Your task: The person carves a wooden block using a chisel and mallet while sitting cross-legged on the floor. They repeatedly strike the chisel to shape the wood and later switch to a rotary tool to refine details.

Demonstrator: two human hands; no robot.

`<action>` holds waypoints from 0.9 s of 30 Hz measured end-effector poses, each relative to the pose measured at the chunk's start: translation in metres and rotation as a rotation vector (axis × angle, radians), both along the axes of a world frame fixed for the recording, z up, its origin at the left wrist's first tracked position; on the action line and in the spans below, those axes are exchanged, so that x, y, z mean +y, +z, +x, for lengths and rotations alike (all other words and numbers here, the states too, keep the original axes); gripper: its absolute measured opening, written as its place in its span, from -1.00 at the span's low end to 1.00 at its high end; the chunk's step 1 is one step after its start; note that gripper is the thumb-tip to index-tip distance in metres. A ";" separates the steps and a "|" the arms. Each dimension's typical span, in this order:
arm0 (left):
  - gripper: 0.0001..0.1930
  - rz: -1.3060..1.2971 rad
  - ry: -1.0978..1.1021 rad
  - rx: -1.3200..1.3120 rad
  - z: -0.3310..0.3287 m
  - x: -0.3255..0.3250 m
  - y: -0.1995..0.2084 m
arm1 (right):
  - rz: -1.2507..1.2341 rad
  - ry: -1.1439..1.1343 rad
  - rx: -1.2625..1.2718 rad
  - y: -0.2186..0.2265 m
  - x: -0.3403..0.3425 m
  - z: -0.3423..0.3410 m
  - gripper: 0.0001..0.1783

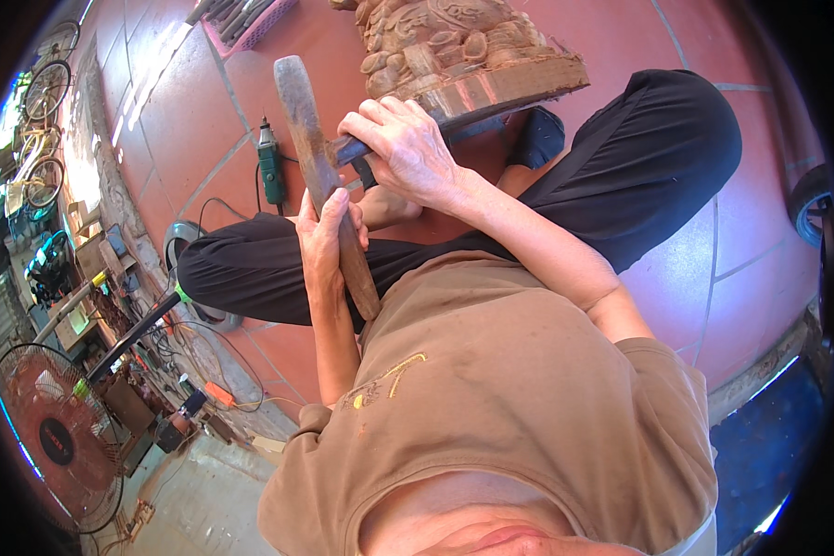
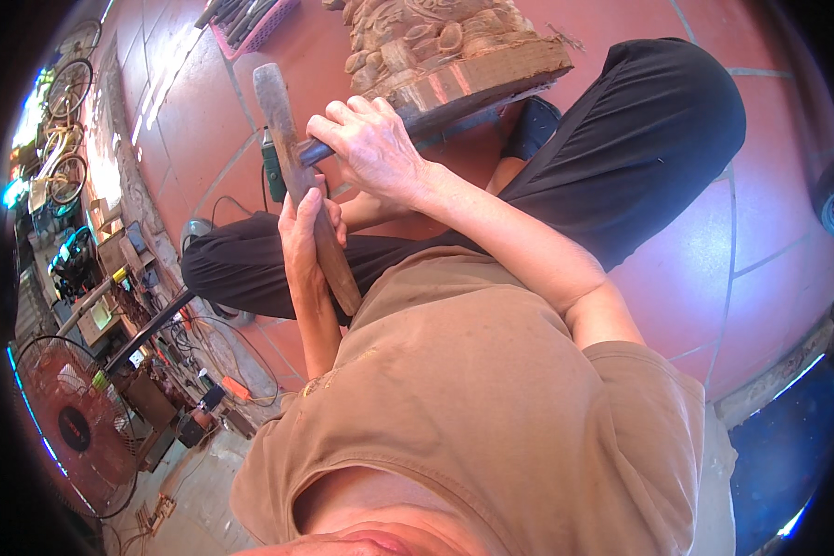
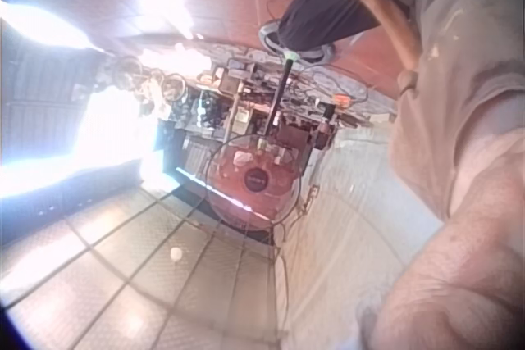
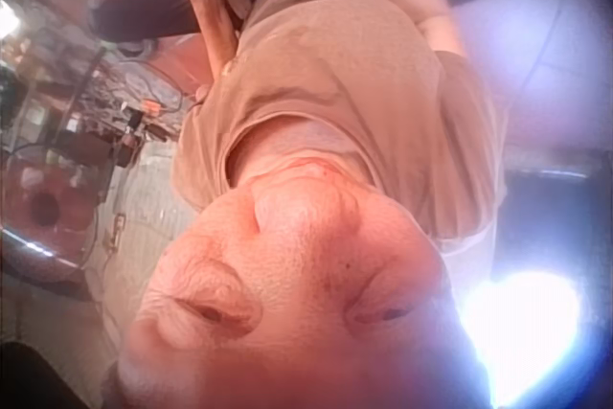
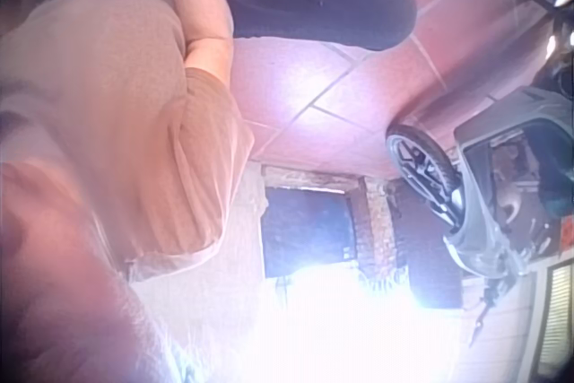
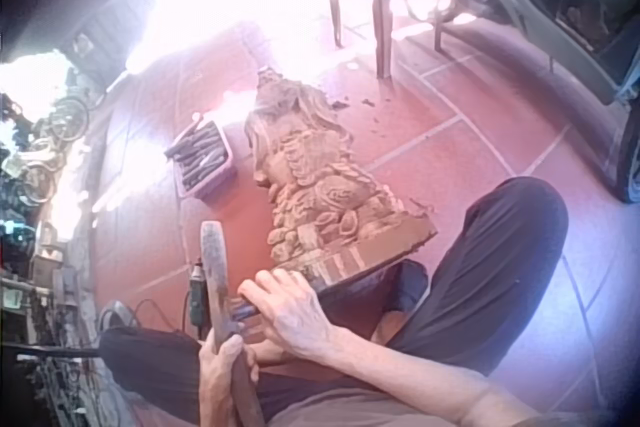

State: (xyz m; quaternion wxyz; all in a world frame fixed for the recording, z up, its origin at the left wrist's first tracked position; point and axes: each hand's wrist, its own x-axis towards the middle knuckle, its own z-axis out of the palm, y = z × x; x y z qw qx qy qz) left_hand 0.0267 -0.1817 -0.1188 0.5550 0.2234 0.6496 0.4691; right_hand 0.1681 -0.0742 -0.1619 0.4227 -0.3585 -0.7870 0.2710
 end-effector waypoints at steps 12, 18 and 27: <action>-0.63 0.025 0.019 -0.003 0.002 0.002 0.008 | -0.009 0.003 0.007 -0.001 0.002 -0.001 -0.68; -0.59 0.153 0.048 0.044 0.003 -0.009 0.017 | -0.011 -0.003 -0.008 -0.001 0.004 -0.001 -0.70; -0.57 0.185 -0.065 0.272 0.009 -0.022 0.022 | -0.048 -0.013 0.056 -0.004 0.005 -0.001 -0.73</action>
